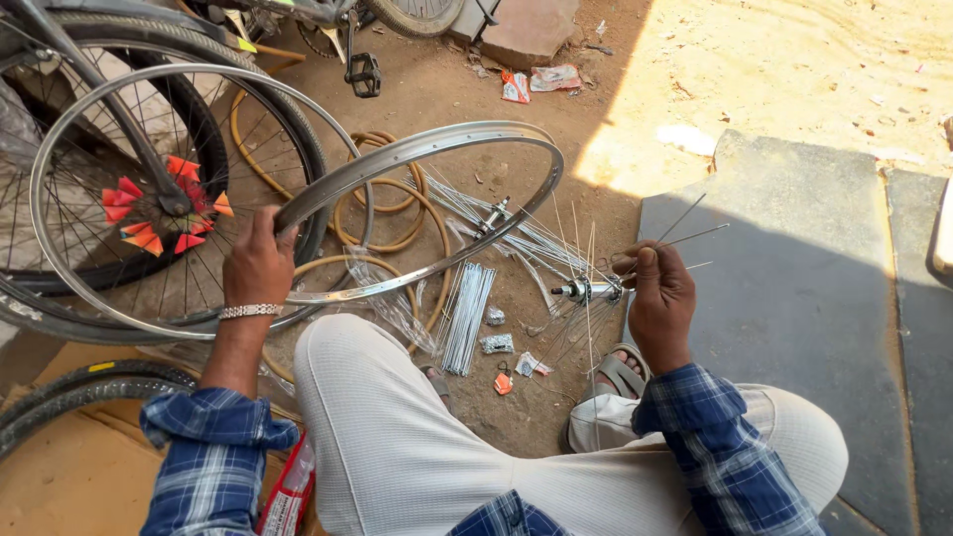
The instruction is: The person sits on the ground and assembles a bicycle wheel by inserting spokes into the hub and rim. They thread the spoke ends through the rim holes and secure them with nipples, working methodically around the wheel structure.
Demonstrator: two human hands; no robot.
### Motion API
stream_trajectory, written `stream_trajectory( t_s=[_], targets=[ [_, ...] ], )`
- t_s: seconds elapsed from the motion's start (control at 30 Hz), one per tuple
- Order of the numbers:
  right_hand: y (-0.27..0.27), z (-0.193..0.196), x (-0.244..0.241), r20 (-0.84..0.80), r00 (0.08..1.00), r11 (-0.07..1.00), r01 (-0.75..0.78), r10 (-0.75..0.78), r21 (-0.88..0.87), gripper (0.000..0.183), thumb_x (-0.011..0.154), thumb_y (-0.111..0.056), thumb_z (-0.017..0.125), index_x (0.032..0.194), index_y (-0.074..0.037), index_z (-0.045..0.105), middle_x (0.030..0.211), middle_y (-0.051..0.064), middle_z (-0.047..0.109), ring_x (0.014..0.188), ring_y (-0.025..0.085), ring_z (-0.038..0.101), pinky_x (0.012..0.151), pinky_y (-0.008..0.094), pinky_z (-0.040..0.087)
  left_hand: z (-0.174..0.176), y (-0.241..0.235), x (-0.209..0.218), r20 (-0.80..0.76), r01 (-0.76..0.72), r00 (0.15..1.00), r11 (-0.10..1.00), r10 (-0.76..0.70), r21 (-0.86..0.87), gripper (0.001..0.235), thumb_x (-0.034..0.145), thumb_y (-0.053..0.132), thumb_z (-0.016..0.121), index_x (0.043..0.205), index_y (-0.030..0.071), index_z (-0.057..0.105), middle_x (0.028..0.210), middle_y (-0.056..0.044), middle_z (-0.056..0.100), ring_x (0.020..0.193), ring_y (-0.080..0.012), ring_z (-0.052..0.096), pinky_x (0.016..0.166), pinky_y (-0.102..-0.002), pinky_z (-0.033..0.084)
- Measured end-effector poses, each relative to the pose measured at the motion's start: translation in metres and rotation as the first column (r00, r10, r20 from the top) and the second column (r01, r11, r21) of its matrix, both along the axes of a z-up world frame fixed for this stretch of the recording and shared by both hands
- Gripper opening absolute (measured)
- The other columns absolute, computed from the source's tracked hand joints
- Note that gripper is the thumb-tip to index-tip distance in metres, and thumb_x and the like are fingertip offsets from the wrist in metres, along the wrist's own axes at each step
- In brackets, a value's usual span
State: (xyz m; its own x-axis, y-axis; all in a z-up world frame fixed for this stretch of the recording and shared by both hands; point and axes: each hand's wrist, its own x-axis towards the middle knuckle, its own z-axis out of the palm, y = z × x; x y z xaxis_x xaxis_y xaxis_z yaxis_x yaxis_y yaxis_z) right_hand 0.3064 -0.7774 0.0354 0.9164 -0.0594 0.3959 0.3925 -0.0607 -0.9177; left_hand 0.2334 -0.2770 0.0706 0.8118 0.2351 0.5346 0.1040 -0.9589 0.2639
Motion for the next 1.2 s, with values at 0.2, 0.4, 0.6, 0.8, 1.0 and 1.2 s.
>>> stream_trajectory(
  t_s=[0.2,0.4,0.6,0.8,1.0,1.2],
  targets=[
    [-0.002,0.004,0.006,-0.015,0.999,0.998,0.049,-0.048,0.045,0.025,0.113,-0.029,0.054,0.109,-0.006,0.064,0.088,0.0,0.067,0.082,0.007,0.065,0.068,0.023,0.049,-0.03,0.014,0.025,0.035,0.071,0.997,0.991,-0.067,-0.11,0.04,0.109,0.046,0.061,0.123,0.009,0.053,0.098,-0.02,0.069,0.091,-0.0465,0.068,0.071,-0.055,0.052],
    [-0.005,0.023,0.005,0.036,0.995,0.996,0.092,-0.093,0.016,0.025,0.115,-0.029,0.053,0.108,-0.008,0.063,0.085,-0.001,0.067,0.077,0.005,0.06,0.067,0.022,0.049,0.036,-0.088,0.108,0.099,0.328,0.939,0.944,-0.328,0.016,0.042,0.098,0.043,0.074,0.111,0.008,0.053,0.094,-0.013,0.071,0.085,-0.0348,0.073,0.069,-0.047,0.056],
    [-0.016,0.027,0.02,0.073,0.976,0.979,0.204,-0.205,0.027,0.026,0.117,-0.029,0.052,0.107,-0.008,0.062,0.081,-0.001,0.061,0.071,0.004,0.053,0.061,0.022,0.043,0.081,-0.188,0.169,0.006,0.469,0.881,0.876,-0.473,0.115,0.05,0.084,0.042,0.083,0.112,0.01,0.056,0.092,-0.013,0.071,0.083,-0.0349,0.072,0.068,-0.049,0.055],
    [-0.051,0.034,0.032,0.107,0.94,0.946,0.316,-0.323,0.078,0.026,0.12,-0.029,0.051,0.107,-0.008,0.059,0.08,-0.001,0.061,0.066,0.004,0.051,0.058,0.021,0.041,0.054,-0.172,0.169,-0.079,0.536,0.843,0.843,-0.533,0.039,0.049,0.097,0.052,0.07,0.121,0.01,0.061,0.091,-0.013,0.071,0.081,-0.0327,0.072,0.067,-0.046,0.055],
    [-0.089,0.074,0.028,0.328,0.889,0.938,0.346,-0.321,-0.019,0.032,0.129,-0.027,0.047,0.106,-0.007,0.058,0.074,0.002,0.059,0.064,0.009,0.06,0.053,0.02,0.039,0.022,-0.139,0.164,0.048,0.502,0.865,0.857,-0.5,-0.118,0.063,0.103,0.072,0.055,0.113,0.011,0.066,0.077,-0.009,0.069,0.075,-0.0313,0.073,0.062,-0.046,0.054],
    [-0.092,0.148,-0.013,0.354,0.915,0.964,0.246,-0.195,-0.103,0.033,0.129,-0.028,0.048,0.106,-0.006,0.058,0.075,0.004,0.06,0.065,0.009,0.06,0.054,0.021,0.04,0.01,-0.124,0.195,0.07,0.483,0.874,0.876,-0.481,-0.008,0.068,0.107,0.076,0.053,0.104,0.009,0.062,0.071,-0.011,0.067,0.069,-0.0326,0.072,0.062,-0.047,0.058]
  ],
)
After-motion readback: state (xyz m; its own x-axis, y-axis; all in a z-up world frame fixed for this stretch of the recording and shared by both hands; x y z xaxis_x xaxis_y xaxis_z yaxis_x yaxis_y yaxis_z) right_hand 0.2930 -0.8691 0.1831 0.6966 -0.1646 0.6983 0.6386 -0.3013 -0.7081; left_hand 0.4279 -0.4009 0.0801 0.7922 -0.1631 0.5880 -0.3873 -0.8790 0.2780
